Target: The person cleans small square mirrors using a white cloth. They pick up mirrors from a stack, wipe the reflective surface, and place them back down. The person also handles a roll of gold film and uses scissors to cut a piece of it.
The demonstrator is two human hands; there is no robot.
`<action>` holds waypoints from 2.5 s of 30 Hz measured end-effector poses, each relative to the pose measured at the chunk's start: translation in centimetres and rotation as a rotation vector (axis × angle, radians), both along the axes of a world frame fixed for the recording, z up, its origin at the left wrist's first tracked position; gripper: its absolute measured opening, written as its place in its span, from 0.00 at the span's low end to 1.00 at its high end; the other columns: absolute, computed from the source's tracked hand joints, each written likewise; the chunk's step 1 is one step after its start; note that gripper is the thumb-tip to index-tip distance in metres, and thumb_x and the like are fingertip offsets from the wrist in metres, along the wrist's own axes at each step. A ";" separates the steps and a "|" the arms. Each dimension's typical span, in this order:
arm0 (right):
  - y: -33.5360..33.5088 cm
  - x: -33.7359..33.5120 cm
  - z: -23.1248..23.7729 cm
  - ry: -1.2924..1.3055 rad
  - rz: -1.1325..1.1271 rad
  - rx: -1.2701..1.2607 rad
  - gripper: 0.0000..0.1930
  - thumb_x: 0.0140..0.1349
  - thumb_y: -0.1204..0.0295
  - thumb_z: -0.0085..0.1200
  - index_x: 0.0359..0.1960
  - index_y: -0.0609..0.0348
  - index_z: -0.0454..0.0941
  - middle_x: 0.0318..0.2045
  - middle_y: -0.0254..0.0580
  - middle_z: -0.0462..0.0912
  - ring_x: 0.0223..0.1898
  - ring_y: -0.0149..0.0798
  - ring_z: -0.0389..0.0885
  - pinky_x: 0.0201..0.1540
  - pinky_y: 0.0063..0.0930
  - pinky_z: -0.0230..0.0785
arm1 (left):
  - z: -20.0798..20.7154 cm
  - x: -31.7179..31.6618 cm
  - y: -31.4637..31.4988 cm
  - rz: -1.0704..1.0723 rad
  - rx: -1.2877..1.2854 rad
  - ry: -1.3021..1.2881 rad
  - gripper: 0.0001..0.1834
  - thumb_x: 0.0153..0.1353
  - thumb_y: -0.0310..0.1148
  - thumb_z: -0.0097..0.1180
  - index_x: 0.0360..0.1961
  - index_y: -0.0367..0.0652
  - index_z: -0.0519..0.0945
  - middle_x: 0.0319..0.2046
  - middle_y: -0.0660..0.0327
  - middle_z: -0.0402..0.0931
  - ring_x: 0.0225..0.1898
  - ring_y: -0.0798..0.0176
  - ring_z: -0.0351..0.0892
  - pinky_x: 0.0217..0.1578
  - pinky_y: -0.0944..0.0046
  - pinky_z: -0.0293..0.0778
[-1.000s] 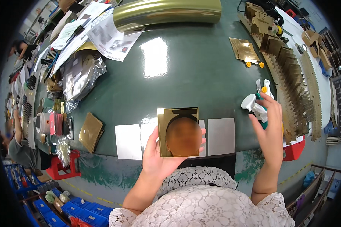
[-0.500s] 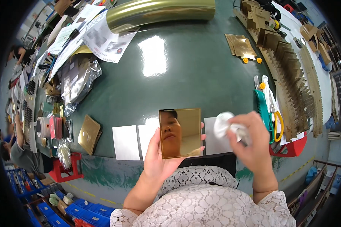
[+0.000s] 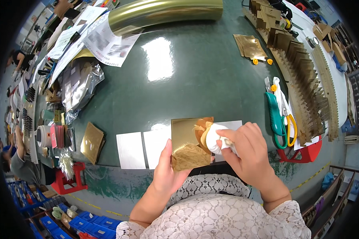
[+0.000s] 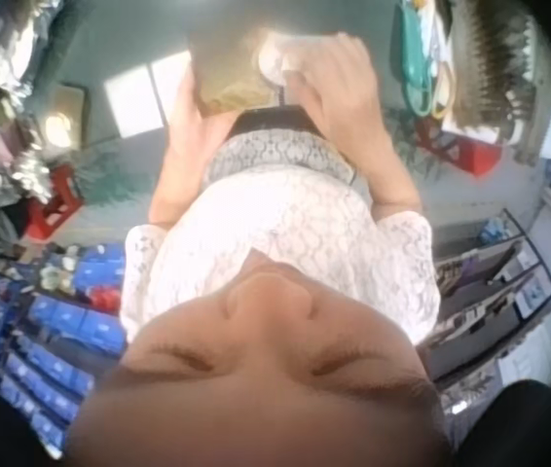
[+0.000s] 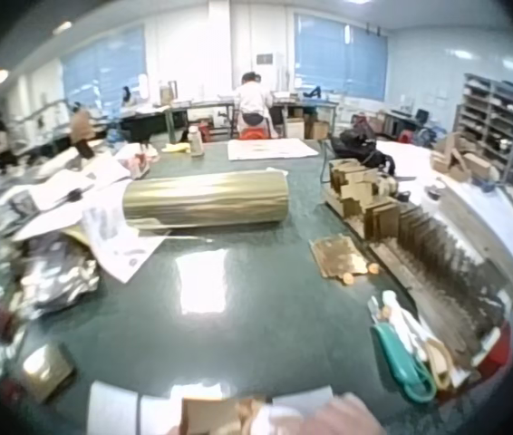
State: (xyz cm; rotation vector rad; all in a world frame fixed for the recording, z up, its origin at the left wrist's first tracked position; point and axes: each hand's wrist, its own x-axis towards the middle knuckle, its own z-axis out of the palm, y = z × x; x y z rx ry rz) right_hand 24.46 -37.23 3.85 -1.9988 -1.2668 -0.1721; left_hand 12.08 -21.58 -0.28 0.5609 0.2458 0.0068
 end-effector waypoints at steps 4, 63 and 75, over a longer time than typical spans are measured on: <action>-0.4 -0.4 0.1 -0.005 0.051 -0.084 0.21 0.43 0.81 0.62 0.43 0.64 0.75 0.28 0.43 0.71 0.29 0.47 0.70 0.33 0.39 0.62 | 0.1 0.0 0.1 0.032 0.042 0.009 0.33 0.73 0.54 0.26 0.69 0.44 0.56 0.66 0.53 0.60 0.66 0.51 0.62 0.64 0.46 0.60; 2.4 2.8 -1.2 -0.258 -0.132 0.075 0.15 0.46 0.80 0.61 0.38 0.62 0.75 0.24 0.39 0.70 0.27 0.43 0.69 0.30 0.36 0.59 | 0.0 -0.1 -0.5 -0.146 -0.281 0.067 0.36 0.72 0.57 0.21 0.72 0.43 0.52 0.68 0.43 0.55 0.63 0.35 0.62 0.52 0.38 0.70; 1.2 3.7 -0.3 -0.092 -0.323 0.137 0.10 0.54 0.80 0.62 0.37 0.61 0.77 0.27 0.44 0.76 0.30 0.47 0.73 0.34 0.36 0.65 | -1.0 0.0 0.7 -0.184 -0.439 -0.047 0.41 0.71 0.61 0.25 0.72 0.39 0.48 0.67 0.33 0.52 0.64 0.37 0.62 0.60 0.41 0.63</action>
